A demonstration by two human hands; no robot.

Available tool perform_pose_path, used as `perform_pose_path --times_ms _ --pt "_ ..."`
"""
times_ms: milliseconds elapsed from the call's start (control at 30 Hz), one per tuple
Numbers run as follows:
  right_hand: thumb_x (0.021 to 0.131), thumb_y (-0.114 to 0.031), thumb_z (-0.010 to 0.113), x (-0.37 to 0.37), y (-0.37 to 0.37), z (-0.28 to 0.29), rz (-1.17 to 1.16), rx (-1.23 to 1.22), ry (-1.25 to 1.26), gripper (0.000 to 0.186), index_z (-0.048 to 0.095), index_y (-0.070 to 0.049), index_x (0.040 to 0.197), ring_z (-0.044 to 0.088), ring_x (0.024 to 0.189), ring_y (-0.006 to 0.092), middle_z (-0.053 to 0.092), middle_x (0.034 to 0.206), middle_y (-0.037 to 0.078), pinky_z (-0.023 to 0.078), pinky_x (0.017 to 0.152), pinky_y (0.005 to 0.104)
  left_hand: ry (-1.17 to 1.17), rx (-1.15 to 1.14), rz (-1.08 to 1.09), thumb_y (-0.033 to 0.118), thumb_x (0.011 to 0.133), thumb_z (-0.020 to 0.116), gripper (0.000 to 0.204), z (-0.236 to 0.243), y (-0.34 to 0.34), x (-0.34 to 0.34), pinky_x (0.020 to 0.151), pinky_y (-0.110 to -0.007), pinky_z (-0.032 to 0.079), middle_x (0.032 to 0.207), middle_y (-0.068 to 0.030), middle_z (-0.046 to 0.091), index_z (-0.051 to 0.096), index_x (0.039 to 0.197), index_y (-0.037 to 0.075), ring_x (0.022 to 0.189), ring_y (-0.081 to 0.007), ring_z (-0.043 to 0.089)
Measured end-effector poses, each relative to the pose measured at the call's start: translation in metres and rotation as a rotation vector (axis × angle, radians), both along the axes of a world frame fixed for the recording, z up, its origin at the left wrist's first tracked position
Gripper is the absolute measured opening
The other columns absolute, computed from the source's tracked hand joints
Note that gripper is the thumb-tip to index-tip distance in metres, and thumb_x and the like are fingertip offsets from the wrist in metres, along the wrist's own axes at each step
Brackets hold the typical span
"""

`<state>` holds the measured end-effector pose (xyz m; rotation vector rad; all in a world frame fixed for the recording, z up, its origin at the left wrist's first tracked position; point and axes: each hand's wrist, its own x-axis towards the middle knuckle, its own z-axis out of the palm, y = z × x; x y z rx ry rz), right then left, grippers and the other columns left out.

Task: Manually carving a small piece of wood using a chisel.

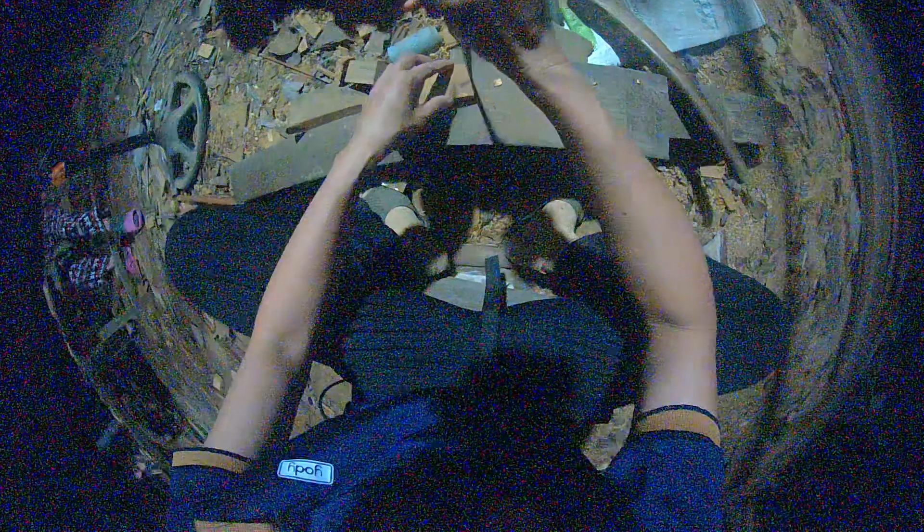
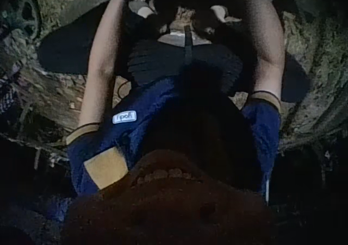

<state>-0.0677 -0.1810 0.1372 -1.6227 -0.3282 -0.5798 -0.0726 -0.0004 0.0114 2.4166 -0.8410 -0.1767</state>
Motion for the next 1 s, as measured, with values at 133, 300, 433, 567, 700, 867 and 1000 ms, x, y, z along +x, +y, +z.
perform_pose_path --times_ms 133,300,433,567,700,867,1000 --pt "0.081 -0.009 0.06 -0.002 -0.004 0.001 0.054 0.094 0.097 0.015 0.053 -0.003 0.069 0.052 0.049 0.0088 0.055 0.054 0.003 0.04 0.045 0.0244 0.014 0.015 0.013 0.021 0.074 0.076 0.045 0.0 0.001 -0.002 0.09 -0.042 0.047 0.117 -0.0125 0.057 0.063 0.116 0.008 0.106 -0.033 0.055" --pt "0.081 -0.009 0.06 -0.009 0.003 0.011 0.058 0.186 0.179 0.014 0.053 -0.003 0.071 0.052 0.048 0.0086 0.054 0.054 0.002 0.041 0.045 0.0244 0.021 0.052 0.0 0.022 0.075 0.075 0.044 -0.003 0.002 0.0 0.09 -0.042 0.047 0.118 -0.0117 0.056 0.063 0.116 0.009 0.106 -0.0323 0.055" --pt "0.081 -0.009 0.06 -0.005 0.0 0.008 0.044 0.155 0.165 0.014 0.053 -0.003 0.071 0.052 0.048 0.0086 0.054 0.053 0.002 0.04 0.044 0.0242 -0.001 0.027 0.011 0.022 0.075 0.075 0.044 -0.002 0.0 0.0 0.089 -0.042 0.047 0.114 -0.0119 0.057 0.063 0.116 0.009 0.104 -0.0327 0.055" --pt "0.081 -0.008 0.06 0.001 -0.003 0.004 0.031 0.119 0.137 0.014 0.053 -0.004 0.071 0.051 0.047 0.0086 0.053 0.053 0.001 0.04 0.044 0.0241 -0.016 0.031 0.007 0.022 0.075 0.075 0.045 -0.003 -0.001 0.0 0.089 -0.043 0.047 0.112 -0.0119 0.058 0.063 0.116 0.009 0.103 -0.0328 0.055" --pt "0.08 -0.01 0.061 -0.003 0.003 0.01 0.031 0.158 0.231 0.013 0.053 -0.004 0.072 0.052 0.05 0.0104 0.055 0.056 0.002 0.042 0.047 0.0261 -0.005 0.034 0.011 0.023 0.075 0.075 0.044 -0.003 0.003 0.001 0.089 -0.043 0.047 0.112 -0.012 0.058 0.063 0.116 0.01 0.103 -0.0326 0.055" --pt "0.079 -0.014 0.064 0.0 0.007 -0.002 0.045 0.083 0.22 0.014 0.055 -0.004 0.079 0.055 0.059 0.0154 0.058 0.067 0.006 0.045 0.053 0.0299 0.038 0.069 -0.001 0.025 0.078 0.073 0.046 0.0 0.0 0.002 0.093 -0.04 0.045 0.117 -0.0125 0.057 0.061 0.12 0.012 0.108 -0.0327 0.055" --pt "0.078 -0.019 0.068 0.005 0.009 -0.015 0.055 0.011 0.195 0.019 0.057 -0.004 0.085 0.059 0.067 0.0204 0.061 0.078 0.009 0.048 0.059 0.0337 0.049 0.024 -0.029 0.024 0.076 0.074 0.048 0.002 0.005 0.007 0.093 -0.042 0.045 0.114 -0.0153 0.056 0.06 0.121 0.011 0.107 -0.0339 0.054"
